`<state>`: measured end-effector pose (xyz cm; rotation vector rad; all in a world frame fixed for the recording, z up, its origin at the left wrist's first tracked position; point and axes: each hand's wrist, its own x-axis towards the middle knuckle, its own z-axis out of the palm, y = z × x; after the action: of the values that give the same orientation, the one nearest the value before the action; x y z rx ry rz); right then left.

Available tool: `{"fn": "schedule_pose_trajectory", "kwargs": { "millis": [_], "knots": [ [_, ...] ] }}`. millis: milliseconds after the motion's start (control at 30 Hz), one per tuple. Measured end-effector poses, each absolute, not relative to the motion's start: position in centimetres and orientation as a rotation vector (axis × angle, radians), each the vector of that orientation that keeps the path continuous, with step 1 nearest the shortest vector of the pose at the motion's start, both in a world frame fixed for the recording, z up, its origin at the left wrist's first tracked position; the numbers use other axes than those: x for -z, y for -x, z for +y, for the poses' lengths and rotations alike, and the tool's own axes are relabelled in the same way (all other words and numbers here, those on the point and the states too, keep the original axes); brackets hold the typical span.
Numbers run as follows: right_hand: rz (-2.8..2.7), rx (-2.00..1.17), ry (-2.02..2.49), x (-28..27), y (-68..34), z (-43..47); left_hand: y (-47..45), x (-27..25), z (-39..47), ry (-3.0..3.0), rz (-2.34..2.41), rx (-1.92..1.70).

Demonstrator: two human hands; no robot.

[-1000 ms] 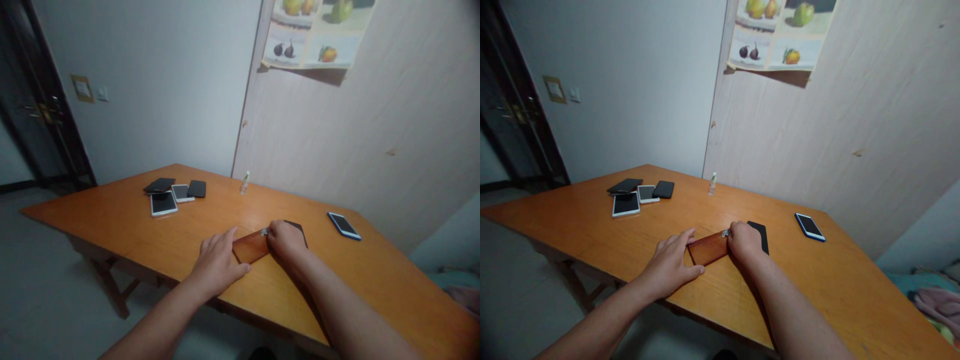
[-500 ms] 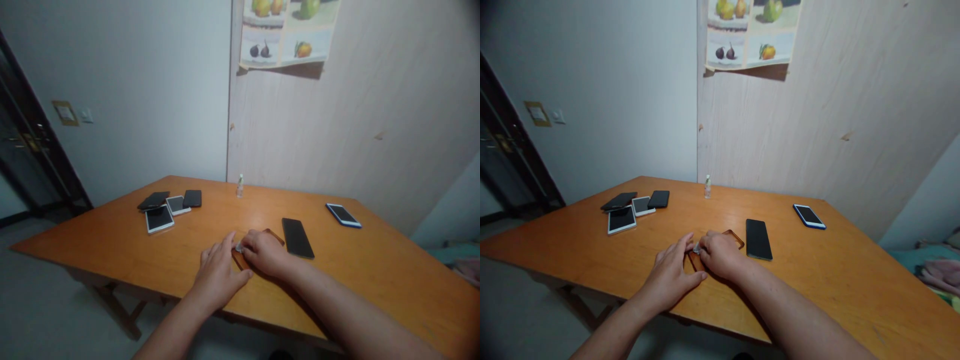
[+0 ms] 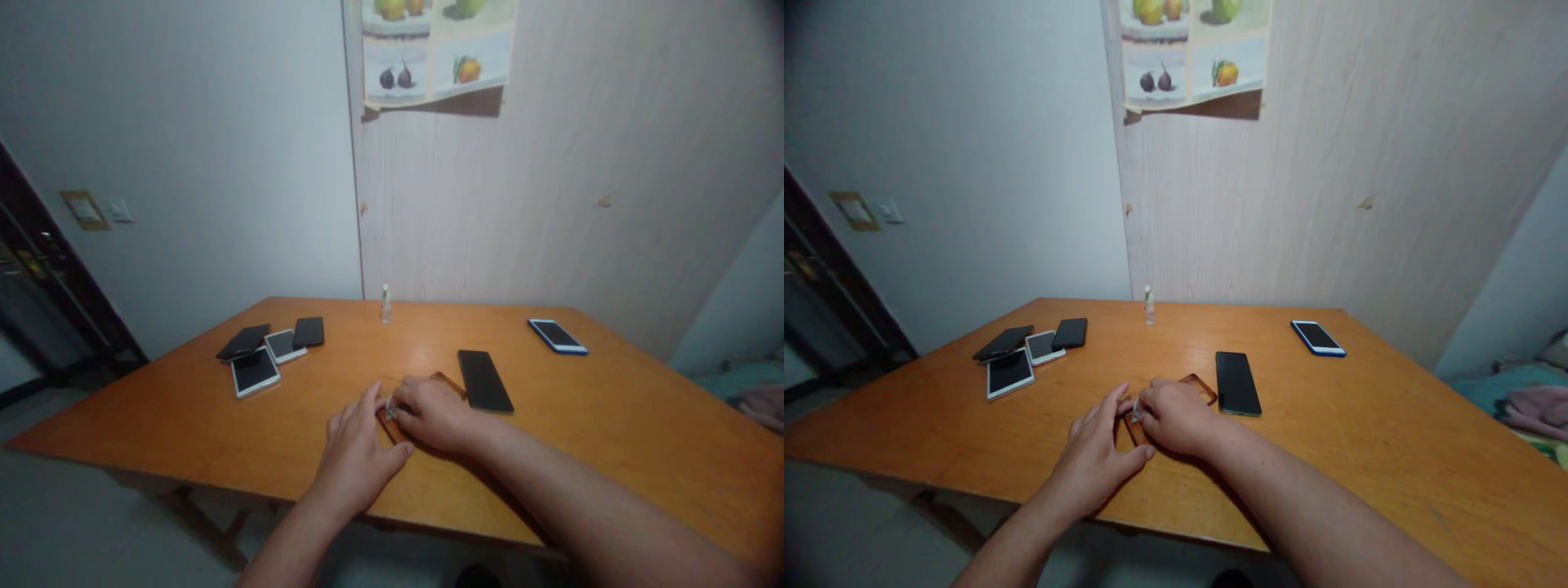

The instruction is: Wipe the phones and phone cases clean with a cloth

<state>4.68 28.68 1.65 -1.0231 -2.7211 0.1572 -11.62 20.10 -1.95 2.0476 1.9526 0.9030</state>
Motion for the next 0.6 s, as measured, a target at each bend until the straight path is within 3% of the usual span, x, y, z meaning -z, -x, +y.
{"fn": "schedule_pose_trajectory", "kwargs": {
  "millis": [300,600],
  "knots": [
    [-2.579,-0.103,1.469,-2.1,-7.1,31.4,11.7,1.8,20.3,-2.05,1.954,-0.898],
    [-2.755,-0.504,1.037,-2.4,-6.1,29.2,11.7,1.7,20.2,-2.034,1.95,-0.922]
  ]
}}
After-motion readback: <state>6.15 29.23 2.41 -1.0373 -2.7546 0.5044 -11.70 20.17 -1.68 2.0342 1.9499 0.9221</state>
